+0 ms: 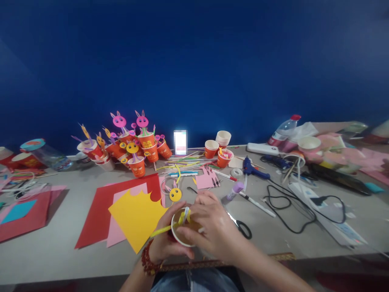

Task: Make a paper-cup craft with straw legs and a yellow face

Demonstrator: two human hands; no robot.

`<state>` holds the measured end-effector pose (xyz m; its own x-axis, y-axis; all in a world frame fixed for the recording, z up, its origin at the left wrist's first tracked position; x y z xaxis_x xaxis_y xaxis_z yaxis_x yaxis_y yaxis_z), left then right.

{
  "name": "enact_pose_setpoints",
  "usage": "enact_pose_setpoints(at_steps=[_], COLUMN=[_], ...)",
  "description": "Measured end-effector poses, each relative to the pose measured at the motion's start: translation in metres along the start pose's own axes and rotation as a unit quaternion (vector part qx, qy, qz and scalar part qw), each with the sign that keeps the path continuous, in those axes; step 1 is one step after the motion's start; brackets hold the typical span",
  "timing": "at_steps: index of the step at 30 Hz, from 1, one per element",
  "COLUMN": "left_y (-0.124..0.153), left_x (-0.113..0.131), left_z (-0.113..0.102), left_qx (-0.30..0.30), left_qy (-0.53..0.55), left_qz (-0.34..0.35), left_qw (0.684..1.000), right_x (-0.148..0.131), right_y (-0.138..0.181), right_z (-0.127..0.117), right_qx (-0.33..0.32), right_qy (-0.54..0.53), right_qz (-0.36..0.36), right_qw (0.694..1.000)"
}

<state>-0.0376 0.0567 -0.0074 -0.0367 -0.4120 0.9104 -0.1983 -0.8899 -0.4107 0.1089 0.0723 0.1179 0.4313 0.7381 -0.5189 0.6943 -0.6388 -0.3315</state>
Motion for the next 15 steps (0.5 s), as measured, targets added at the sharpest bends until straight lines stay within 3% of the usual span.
enact_pose_setpoints(at_steps=[5, 9, 12, 15], left_y=[0.0, -0.007, -0.011, -0.012], left_x=[-0.004, 0.004, 0.008, 0.005], left_z=[0.001, 0.002, 0.002, 0.001], left_qx=[0.03, 0.073, 0.087, 0.092], left_qy=[0.047, 0.145, 0.198, 0.204], left_qz=[-0.01, -0.024, -0.053, -0.064], left_qw=[0.998, 0.986, 0.975, 0.973], right_x=[0.008, 0.032, 0.05, 0.054], right_y=[0.003, 0.012, 0.023, 0.031], right_z=[-0.011, -0.016, -0.002, 0.024], right_qx=[0.051, 0.084, 0.057, -0.004], right_qy=[-0.061, -0.145, -0.206, -0.277], right_qz=[0.006, 0.079, 0.155, 0.167], right_qw=[0.997, 0.983, 0.965, 0.946])
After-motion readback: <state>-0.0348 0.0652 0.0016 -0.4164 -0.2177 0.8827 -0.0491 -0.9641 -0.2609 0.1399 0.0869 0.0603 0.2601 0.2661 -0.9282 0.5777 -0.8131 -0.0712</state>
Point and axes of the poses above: each hand's wrist, its own y-axis away from the middle knuckle, its own z-axis out of the palm, x = y × z, the point moved 5 cm from there along -y, towards the middle knuckle, and after that the axes turned 6 degrees about -x, right-handed, at the moved point
